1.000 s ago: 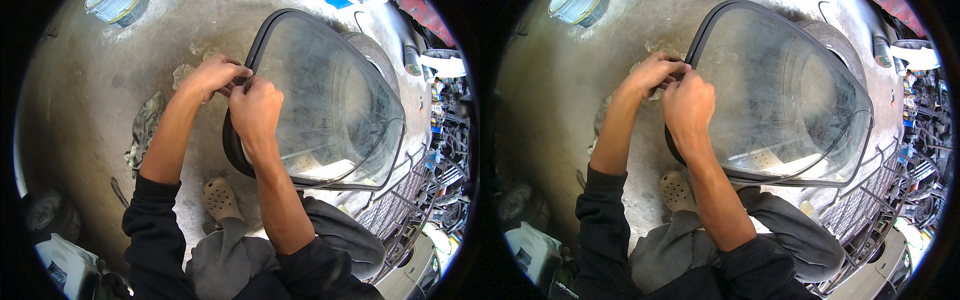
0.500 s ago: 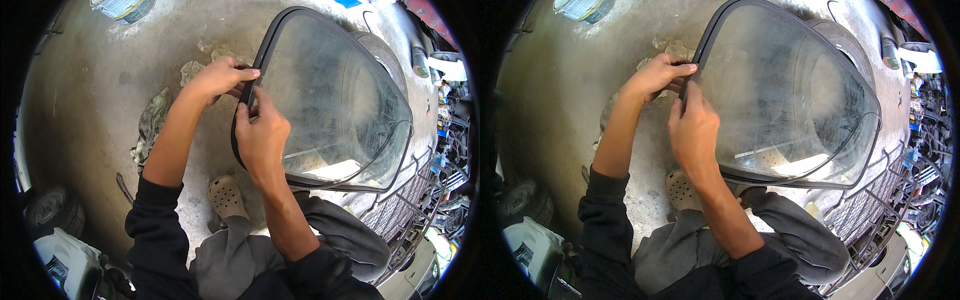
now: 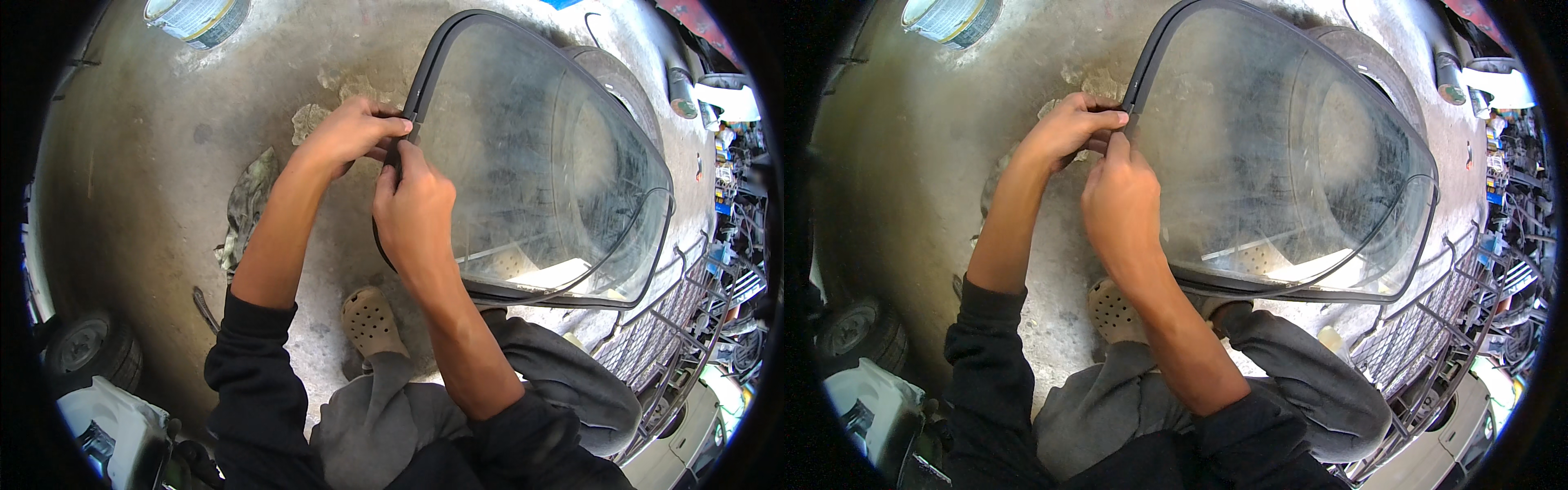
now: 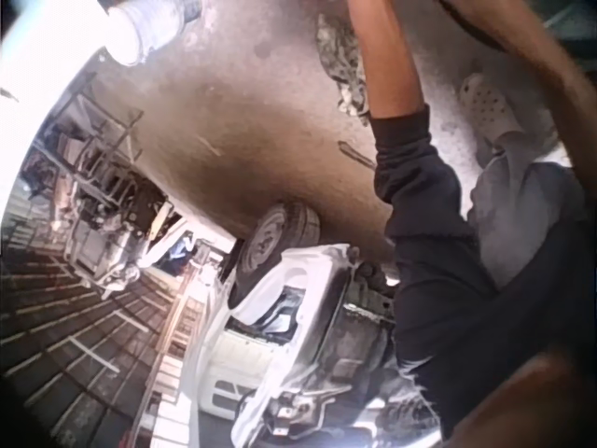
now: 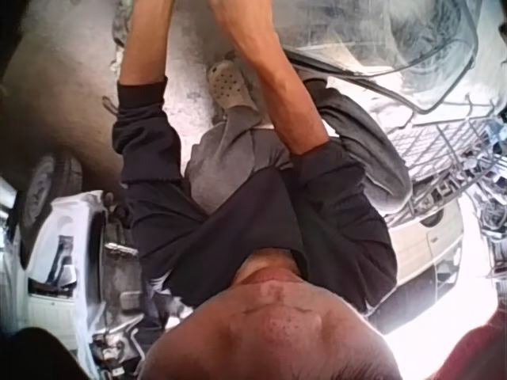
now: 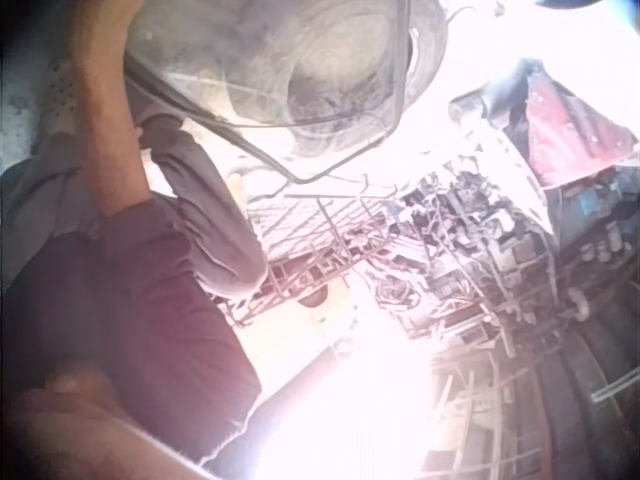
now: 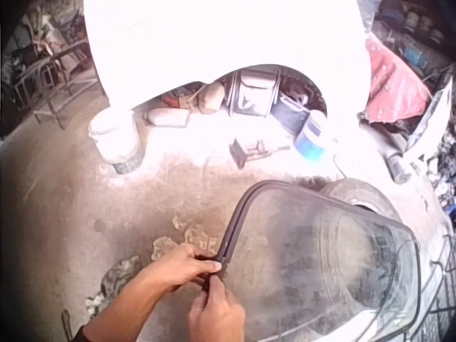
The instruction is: The person installs a rubber seal around the perimeter of a car windshield. They press the seal into the channel along each edge, adjusting and smoothing it by hand to ensure a continuous fit.
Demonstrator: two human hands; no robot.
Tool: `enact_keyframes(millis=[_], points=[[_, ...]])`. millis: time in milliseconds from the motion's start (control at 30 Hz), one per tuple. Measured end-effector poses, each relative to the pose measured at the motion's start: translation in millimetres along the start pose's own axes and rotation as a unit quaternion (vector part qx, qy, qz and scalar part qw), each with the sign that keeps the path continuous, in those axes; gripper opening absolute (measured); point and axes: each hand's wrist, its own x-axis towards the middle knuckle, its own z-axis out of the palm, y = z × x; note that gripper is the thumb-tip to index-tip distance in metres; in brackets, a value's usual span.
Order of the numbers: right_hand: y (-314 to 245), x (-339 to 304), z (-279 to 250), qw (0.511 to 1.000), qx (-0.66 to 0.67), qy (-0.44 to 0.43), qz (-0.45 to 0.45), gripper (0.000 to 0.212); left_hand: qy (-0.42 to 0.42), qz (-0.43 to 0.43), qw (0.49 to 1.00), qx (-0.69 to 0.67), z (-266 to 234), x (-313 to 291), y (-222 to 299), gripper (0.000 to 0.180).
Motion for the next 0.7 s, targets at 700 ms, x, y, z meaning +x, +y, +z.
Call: enact_keyframes(millis=[700], points=[[-2.4, -35.4, -11.8, 0.990, -0.068, -0.118, 0.018, 0.049, -0.009, -0.029, 0.999, -0.027, -2.0, -21.7, -17.5, 0.035]])
